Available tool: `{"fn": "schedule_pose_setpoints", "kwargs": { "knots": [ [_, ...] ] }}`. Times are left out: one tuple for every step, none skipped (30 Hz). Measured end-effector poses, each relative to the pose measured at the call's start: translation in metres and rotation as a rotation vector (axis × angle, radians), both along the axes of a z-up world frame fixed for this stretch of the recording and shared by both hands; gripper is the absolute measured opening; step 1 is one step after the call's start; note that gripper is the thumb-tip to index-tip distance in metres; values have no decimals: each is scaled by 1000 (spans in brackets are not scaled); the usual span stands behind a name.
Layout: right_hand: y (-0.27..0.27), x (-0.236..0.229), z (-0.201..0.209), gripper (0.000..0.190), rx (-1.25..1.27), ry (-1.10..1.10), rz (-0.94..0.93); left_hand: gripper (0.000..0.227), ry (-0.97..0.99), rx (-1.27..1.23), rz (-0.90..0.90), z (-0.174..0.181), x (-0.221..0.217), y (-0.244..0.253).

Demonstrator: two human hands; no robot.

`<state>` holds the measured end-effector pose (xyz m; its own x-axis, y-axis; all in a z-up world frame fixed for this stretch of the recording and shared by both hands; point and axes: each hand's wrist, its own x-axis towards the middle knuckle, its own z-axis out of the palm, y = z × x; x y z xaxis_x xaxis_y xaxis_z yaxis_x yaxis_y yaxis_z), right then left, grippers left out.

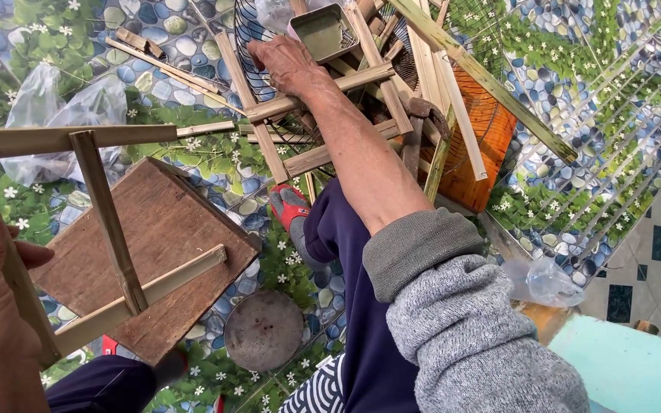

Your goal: The person assembles a small wooden frame by fitting bamboo pieces together and securing them with a hammer and wire. They repeatedly adjust the frame, hammer joints, and twist wire to fasten the structure.

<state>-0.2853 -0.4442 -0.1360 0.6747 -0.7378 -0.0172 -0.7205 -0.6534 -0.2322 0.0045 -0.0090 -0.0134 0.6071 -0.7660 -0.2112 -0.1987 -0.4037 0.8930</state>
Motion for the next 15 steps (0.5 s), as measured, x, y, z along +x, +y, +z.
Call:
{"fn": "schedule_pose_setpoints", "kwargs": {
  "knots": [
    [1, 0, -1, 18, 2, 0, 2, 52, 0, 2, 2, -1, 1, -1],
    [1, 0, -3, 10, -22, 24, 30, 47, 1, -9, 8, -1, 1, -1],
    [1, -1, -4, 9, -47, 51, 57, 42, 4, -22, 14, -2, 1, -2],
    [1, -1, -7, 9, -45, 52, 58, 42, 5, -20, 15, 1, -1, -3],
    [1, -2, -10, 12, -24, 55, 30, 40, 3, -22, 17, 4, -3, -3],
    [1, -2, -12, 15, -3, 58, 3, 37, 2, -25, 20, 7, -5, -3],
    [3, -3, -8, 15, -1, 58, 5, 37, 3, -23, 22, 6, -5, -3],
    [4, -5, -4, 21, 39, 23, -29, 41, -12, -22, 2, 6, -4, -2],
    [5, -6, 1, 27, 78, -12, -62, 45, -26, -24, -18, 5, -4, -1],
    [3, -7, 1, 27, 78, -11, -59, 45, -25, -24, -15, 4, -4, -3],
    [2, -8, 1, 34, 75, -37, -72, 41, -26, -13, 11, 3, -3, -4],
    [0, -10, 0, 42, 73, -62, -85, 38, -26, -2, 37, 3, -3, -5],
    [0, -10, 2, 42, 72, -62, -81, 38, -26, -3, 40, 3, -3, -6],
    [0, -10, 4, 42, 77, -46, -75, 40, -46, 2, 39, 3, -3, -7],
    [1, -11, 4, 44, 84, -29, -68, 44, -65, 9, 37, 3, -3, -7]
  ]
}}
